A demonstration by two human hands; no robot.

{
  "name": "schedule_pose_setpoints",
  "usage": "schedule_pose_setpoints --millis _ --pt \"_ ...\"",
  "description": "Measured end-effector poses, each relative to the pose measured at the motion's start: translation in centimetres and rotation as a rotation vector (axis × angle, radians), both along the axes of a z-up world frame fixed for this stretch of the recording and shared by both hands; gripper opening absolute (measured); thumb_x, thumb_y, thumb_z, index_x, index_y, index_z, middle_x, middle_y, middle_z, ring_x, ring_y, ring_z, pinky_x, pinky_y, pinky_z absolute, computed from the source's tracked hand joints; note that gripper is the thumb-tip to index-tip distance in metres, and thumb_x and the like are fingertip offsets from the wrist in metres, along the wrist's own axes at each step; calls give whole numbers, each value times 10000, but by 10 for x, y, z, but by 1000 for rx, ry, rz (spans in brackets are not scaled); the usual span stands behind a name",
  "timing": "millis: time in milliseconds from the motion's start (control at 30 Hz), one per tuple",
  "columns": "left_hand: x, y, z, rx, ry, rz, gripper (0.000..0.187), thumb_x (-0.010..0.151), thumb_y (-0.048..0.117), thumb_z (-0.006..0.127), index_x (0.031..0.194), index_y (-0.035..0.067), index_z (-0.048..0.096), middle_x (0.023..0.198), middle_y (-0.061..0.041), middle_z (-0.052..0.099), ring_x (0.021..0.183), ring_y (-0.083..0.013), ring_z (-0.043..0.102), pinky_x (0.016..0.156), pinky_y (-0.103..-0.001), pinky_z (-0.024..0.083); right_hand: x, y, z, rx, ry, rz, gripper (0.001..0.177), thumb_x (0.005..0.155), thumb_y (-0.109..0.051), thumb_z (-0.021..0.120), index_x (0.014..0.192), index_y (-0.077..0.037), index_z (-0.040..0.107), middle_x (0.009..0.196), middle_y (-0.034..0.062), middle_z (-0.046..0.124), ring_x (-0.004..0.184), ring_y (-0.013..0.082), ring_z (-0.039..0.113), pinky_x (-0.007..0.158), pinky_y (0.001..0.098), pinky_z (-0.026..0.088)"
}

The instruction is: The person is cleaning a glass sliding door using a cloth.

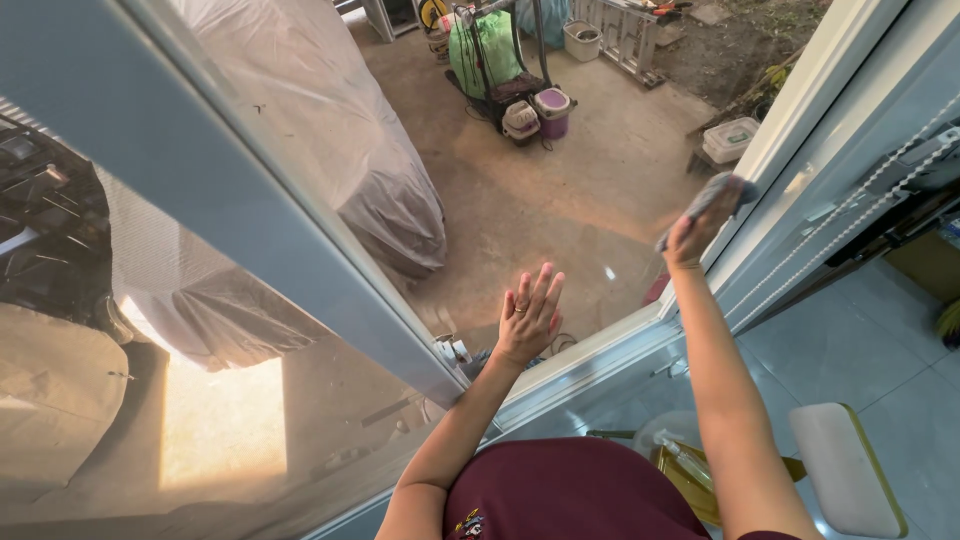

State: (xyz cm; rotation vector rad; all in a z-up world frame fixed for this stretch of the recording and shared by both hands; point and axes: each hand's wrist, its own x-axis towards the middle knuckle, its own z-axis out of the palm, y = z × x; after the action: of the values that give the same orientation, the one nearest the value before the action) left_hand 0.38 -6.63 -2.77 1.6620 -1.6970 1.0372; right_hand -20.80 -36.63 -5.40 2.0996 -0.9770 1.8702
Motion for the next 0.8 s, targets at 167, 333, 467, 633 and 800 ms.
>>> schedule_pose_setpoints --millis 167,333,467,633,800 --pt "1 -3 -1 1 -38 39 685 927 291 629 1589 214 470 1691 -7 337 1613 -274 136 1313 -465 -27 -12 -2 24 37 -40 -19 717 1121 -481 195 1663 -19 114 1730 222 130 1632 408 146 1365 544 131" --pt "0 -2 1 28 -50 30 710 927 313 641 1603 214 450 1697 -12 328 1609 -274 147 1310 -469 -34 -5 4 14 114 -122 -47 722 1113 -482 201 1657 -12 139 1732 214 159 1644 391 165 1373 522 144" --pt "-1 -4 1 53 -22 -16 722 918 314 647 1602 205 444 1697 -19 325 1609 -267 168 1307 -469 -25 15 23 -4 256 -256 -36 736 1138 -486 241 1656 23 124 1735 252 125 1640 407 117 1369 529 99" --pt "-4 -1 5 64 11 -60 699 932 276 635 1601 190 454 1696 -28 335 1599 -270 198 1308 -468 13 62 103 7 329 -260 41 721 1143 -460 241 1657 29 111 1738 256 105 1639 408 93 1364 533 56" --pt "-15 12 7 90 255 -238 616 964 224 605 1563 168 469 1667 -62 360 1590 -298 251 1315 -504 123 108 166 -13 76 -124 160 688 1140 -431 310 1652 -16 114 1729 208 96 1629 410 88 1335 580 84"
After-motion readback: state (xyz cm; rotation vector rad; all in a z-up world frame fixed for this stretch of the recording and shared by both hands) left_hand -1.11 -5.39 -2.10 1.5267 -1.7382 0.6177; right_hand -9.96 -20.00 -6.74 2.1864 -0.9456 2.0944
